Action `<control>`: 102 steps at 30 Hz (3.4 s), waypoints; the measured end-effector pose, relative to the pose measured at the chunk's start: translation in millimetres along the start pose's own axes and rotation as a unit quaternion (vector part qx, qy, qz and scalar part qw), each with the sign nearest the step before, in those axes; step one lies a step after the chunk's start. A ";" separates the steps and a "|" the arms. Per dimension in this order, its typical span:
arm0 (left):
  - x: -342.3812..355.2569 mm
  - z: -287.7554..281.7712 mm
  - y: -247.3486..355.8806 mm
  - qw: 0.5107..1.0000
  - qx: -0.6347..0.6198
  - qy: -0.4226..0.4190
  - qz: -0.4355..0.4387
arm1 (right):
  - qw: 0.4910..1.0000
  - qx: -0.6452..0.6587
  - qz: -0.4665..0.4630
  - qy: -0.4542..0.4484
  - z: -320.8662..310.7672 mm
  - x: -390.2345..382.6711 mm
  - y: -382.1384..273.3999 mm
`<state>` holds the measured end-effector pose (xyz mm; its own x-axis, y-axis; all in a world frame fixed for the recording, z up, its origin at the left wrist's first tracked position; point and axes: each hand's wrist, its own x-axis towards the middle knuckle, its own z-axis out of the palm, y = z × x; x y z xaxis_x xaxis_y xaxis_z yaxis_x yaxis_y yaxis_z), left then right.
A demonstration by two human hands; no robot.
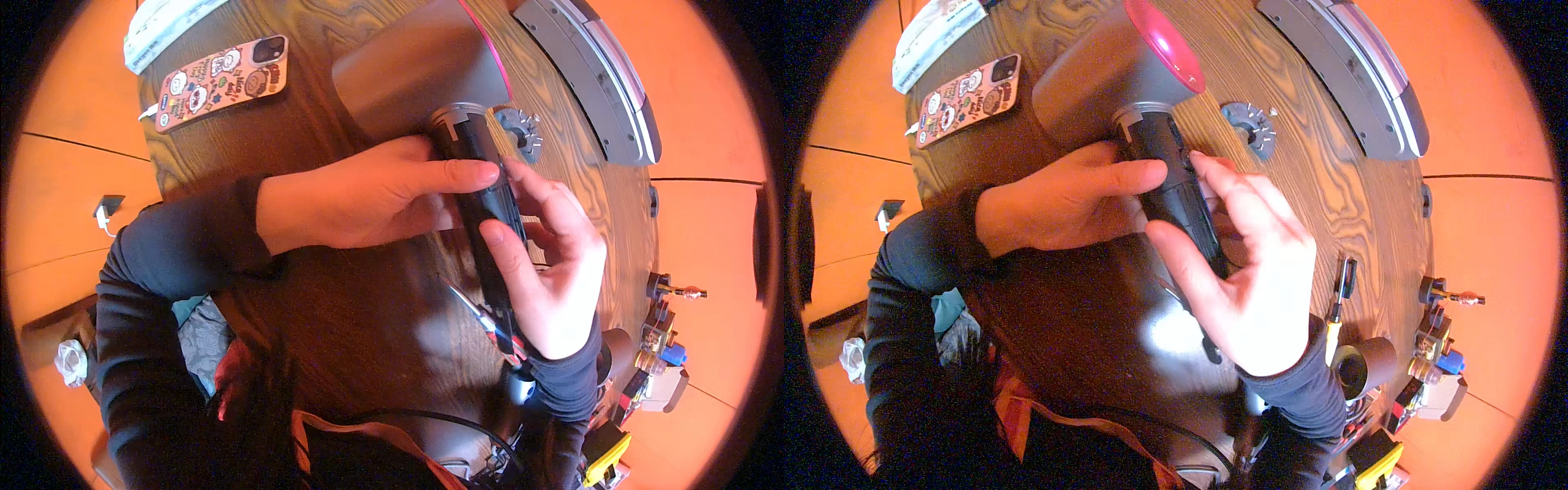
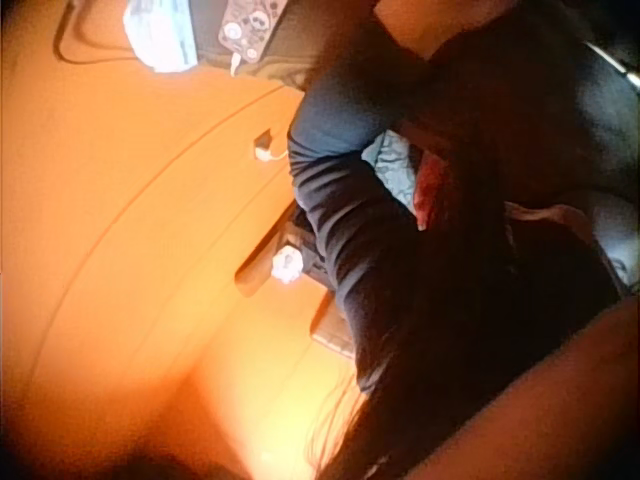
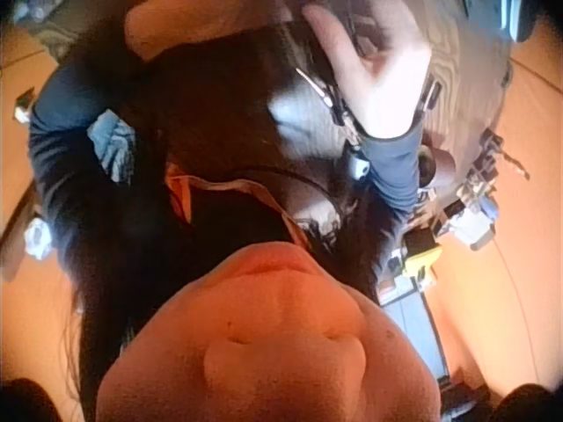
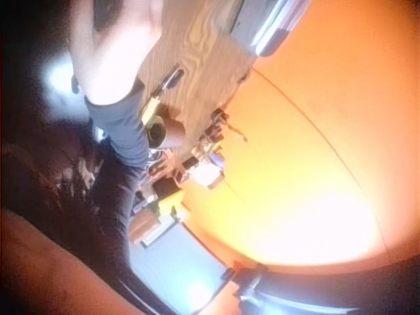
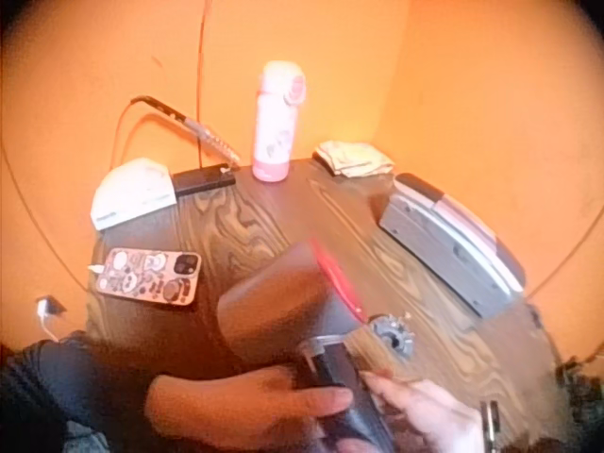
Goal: The person disassembles a hair dryer on a wooden table, using a screwdriver and pliers to remove screws and internal components. They detach the handle, expose the internal wiring, and manipulate small parts with tweezers before reassembling the device.
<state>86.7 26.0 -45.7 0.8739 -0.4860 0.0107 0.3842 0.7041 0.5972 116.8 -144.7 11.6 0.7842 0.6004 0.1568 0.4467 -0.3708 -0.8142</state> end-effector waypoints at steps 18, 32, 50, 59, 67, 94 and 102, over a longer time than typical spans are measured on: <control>-15.9 22.9 -13.4 0.985 -0.057 0.160 -0.024 | 0.965 0.183 0.174 -0.072 -1.9 -0.8 -4.0; -17.8 24.3 -15.5 0.987 -0.045 0.153 -0.020 | 0.985 0.102 0.127 -0.060 -11.3 -0.6 3.9; -3.7 5.6 -6.7 0.975 -0.176 -0.136 -0.021 | 0.815 0.514 0.219 -0.153 0.4 -2.9 16.4; -12.6 10.3 -4.5 0.983 -0.084 -0.037 -0.159 | 0.840 0.447 0.250 -0.178 -1.5 0.8 25.4; -2.0 11.0 -3.1 0.995 -0.044 0.010 -0.083 | 0.998 -0.013 0.067 0.012 -15.9 9.3 50.1; -5.7 10.4 -11.7 0.994 -0.040 -0.002 -0.106 | 0.812 0.563 0.028 -0.150 -45.7 -0.3 7.1; -4.2 5.3 -15.0 0.995 -0.034 -0.048 -0.082 | 0.765 0.607 0.101 -0.190 -50.5 6.9 11.7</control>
<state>75.7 14.7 -50.5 0.7665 -0.6423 -0.0048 0.5421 0.6429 0.5411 149.2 -180.7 31.4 0.4992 0.8661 -0.0273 -0.5783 0.3096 -0.7548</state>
